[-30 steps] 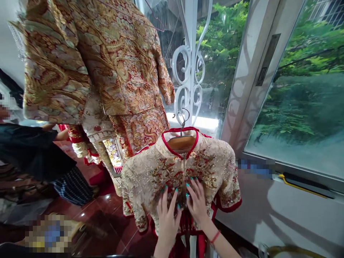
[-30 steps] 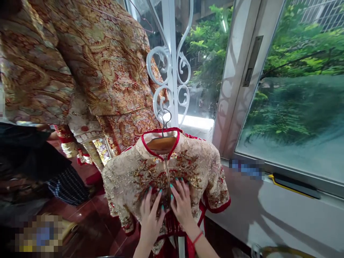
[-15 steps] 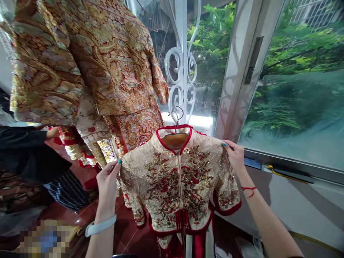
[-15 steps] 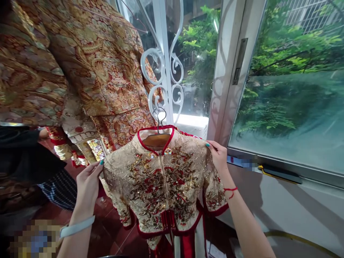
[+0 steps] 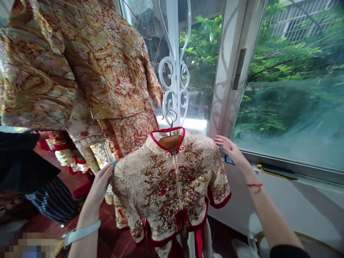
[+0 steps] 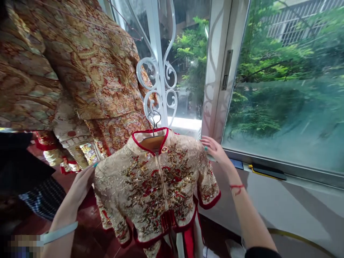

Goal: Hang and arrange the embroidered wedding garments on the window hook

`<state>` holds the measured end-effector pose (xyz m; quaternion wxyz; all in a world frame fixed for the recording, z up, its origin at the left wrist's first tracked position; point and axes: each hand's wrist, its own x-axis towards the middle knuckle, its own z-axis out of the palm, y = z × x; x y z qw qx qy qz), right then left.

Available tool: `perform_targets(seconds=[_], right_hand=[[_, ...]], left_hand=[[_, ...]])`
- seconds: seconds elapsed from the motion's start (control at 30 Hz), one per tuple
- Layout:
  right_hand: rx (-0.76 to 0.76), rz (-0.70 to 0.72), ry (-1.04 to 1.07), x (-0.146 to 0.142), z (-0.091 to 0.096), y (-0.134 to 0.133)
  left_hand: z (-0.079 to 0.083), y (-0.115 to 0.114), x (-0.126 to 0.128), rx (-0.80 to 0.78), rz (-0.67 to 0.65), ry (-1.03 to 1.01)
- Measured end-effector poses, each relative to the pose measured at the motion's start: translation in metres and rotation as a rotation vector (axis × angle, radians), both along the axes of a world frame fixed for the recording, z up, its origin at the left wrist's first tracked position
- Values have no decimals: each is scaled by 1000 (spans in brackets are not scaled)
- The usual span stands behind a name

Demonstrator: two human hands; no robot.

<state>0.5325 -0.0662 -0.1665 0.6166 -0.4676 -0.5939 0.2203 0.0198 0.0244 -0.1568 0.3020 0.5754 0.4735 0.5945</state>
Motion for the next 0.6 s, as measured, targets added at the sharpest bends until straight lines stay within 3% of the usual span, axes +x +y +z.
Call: perform_targets(seconds=[0.07, 0.17, 0.4, 0.5, 0.6], right_hand=[[70, -130, 75, -5, -21, -10], [155, -309, 143, -11, -38, -5], [167, -298, 187, -18, -40, 22], [187, -352, 222, -20, -44, 24], [173, -353, 224, -16, -43, 23]], left_hand=[[2, 3, -5, -93, -71, -21], [7, 4, -6, -118, -53, -72], [26, -4, -2, -70, -176, 59], [24, -11, 8, -79, -101, -46], [17, -18, 27, 38, 61, -130]])
